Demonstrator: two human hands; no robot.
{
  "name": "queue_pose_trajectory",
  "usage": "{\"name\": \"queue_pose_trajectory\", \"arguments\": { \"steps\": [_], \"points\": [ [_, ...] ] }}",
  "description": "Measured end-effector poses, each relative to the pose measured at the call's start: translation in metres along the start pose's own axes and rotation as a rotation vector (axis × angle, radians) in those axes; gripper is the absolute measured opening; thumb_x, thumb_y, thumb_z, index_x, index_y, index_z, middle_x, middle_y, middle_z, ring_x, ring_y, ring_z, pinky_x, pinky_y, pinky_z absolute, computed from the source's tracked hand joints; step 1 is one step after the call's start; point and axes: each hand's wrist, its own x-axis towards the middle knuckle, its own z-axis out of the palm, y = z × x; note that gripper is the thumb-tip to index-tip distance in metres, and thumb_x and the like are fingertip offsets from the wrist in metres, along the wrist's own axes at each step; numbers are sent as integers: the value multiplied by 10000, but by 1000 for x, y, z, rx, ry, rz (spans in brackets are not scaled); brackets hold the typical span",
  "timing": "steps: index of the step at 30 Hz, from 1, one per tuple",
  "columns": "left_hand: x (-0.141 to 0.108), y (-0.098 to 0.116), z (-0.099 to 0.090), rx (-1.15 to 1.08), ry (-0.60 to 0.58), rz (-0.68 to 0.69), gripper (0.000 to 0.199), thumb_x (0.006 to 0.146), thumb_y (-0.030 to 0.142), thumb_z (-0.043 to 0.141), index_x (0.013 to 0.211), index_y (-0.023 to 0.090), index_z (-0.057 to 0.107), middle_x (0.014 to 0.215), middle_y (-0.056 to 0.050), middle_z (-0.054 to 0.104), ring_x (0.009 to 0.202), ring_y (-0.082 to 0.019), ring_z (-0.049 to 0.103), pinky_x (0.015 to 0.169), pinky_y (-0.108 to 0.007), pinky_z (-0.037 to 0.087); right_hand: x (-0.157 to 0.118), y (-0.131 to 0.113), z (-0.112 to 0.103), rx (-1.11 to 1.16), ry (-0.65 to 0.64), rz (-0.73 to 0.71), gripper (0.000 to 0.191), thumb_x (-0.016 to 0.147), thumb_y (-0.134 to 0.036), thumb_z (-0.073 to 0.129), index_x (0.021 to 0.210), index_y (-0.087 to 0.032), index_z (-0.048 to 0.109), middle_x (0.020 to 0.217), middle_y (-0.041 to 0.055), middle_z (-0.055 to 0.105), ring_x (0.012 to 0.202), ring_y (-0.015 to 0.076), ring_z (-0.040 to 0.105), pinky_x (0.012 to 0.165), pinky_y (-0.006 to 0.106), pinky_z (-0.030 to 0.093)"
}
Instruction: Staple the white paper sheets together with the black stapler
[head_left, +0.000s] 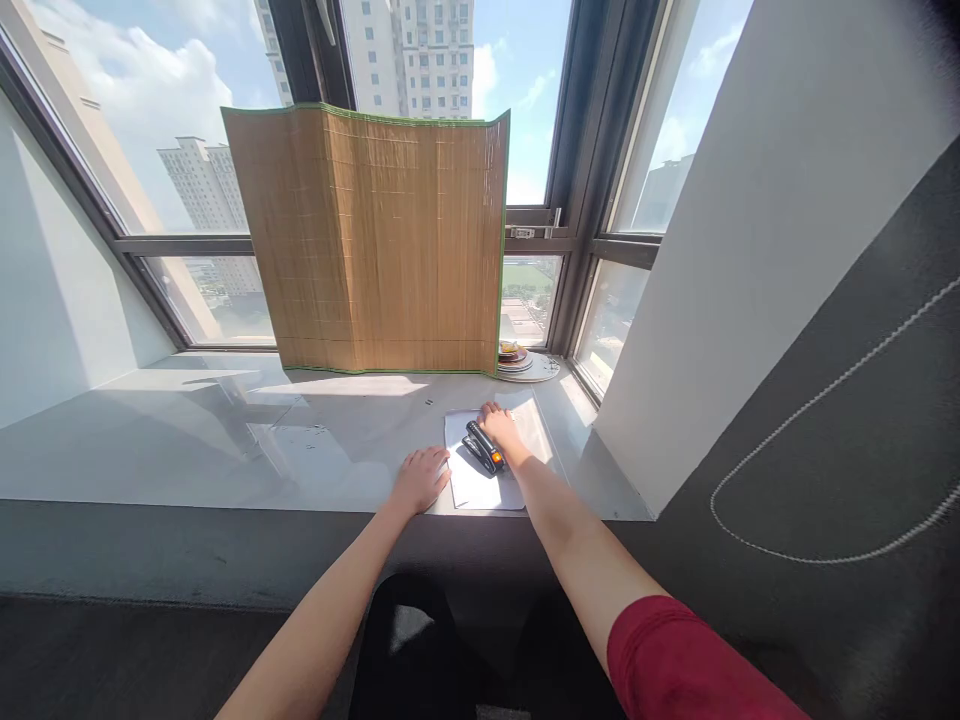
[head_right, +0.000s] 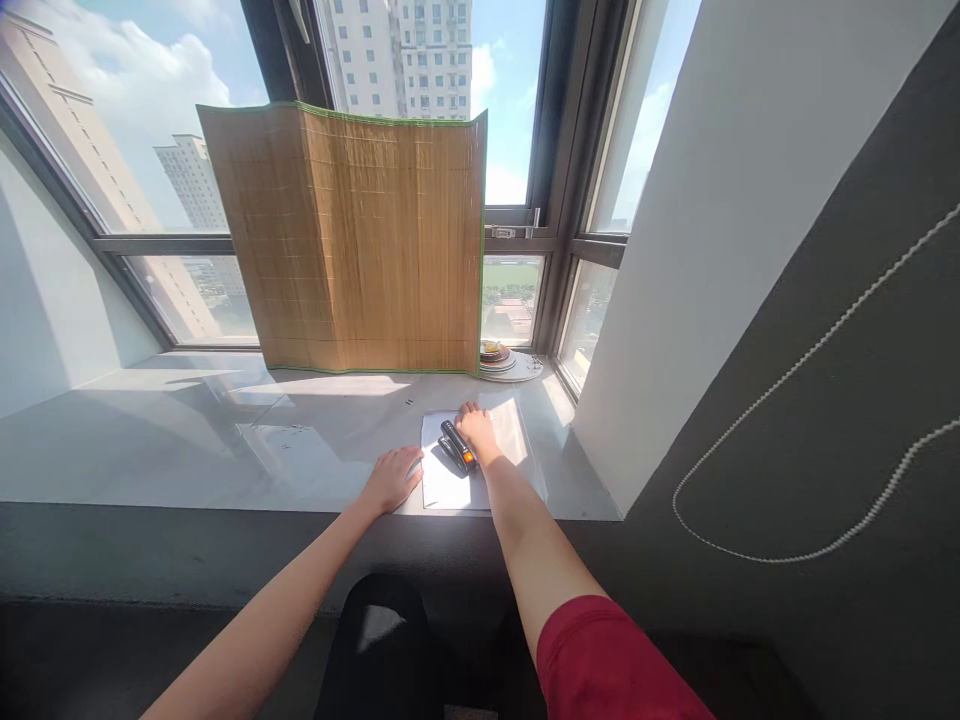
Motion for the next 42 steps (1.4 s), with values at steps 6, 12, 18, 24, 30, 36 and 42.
{"name": "queue_pose_trajectory", "arguments": {
  "steps": [6,12,18,24,30,36,42],
  "points": [
    [1,9,6,-17,20,-60,311,1095,400,535,1309,275,722,1584,-138,601,1434,-331,587,1240,-553,433,2,1,-1,-40,-39,-24,338,1097,-244,403,1308,-196,662,1442,170,670,1405,293,545,1155,411,404],
    [9,36,16,-38,50,-105,339,1064,368,602,1386,273,652,1642,-156,549,1521,-368,502,1276,-659,349,4,4,1,-42,-49,-12,376,1094,-247,416,1378,-166,648,1454,190,671,1407,294,572,1160,402,429],
    [9,39,13,-11,67,-100,336,1042,346,639,1370,280,672,1530,-141,632,1453,-356,562,1278,-584,369,6,1,-17,86,-10,-79,394,1076,-250,409,1380,-226,659,1464,130,693,1387,244,590,1152,355,457],
    [9,37,14,-24,67,-90,331,1042,323,623,1366,272,667,1538,-156,621,1429,-377,574,1264,-605,368,-42,0,-26,564,146,-3,355,1050,-519,469,1039,-240,688,984,70,750,930,252,688,859,380,563],
    [10,37,15,-72,71,-93,380,1034,348,630,1403,262,642,1549,-174,610,1433,-400,565,1276,-629,342,-105,5,-11,320,37,2,209,911,-446,700,942,-245,649,960,63,700,853,231,638,768,340,527],
    [11,37,12,-69,46,-108,394,1042,388,612,1411,248,606,1445,-173,662,1375,-389,600,1253,-592,366,-78,24,-27,440,86,-99,237,858,-241,698,1089,-253,750,1099,97,776,1080,293,688,997,424,550],
    [11,35,14,-58,45,-102,447,1053,404,599,1469,245,564,1480,-170,644,1386,-387,587,1251,-583,358,-61,43,-21,569,82,-42,338,886,-363,673,1187,-231,755,1047,86,792,948,258,711,872,414,602]
  ]
}}
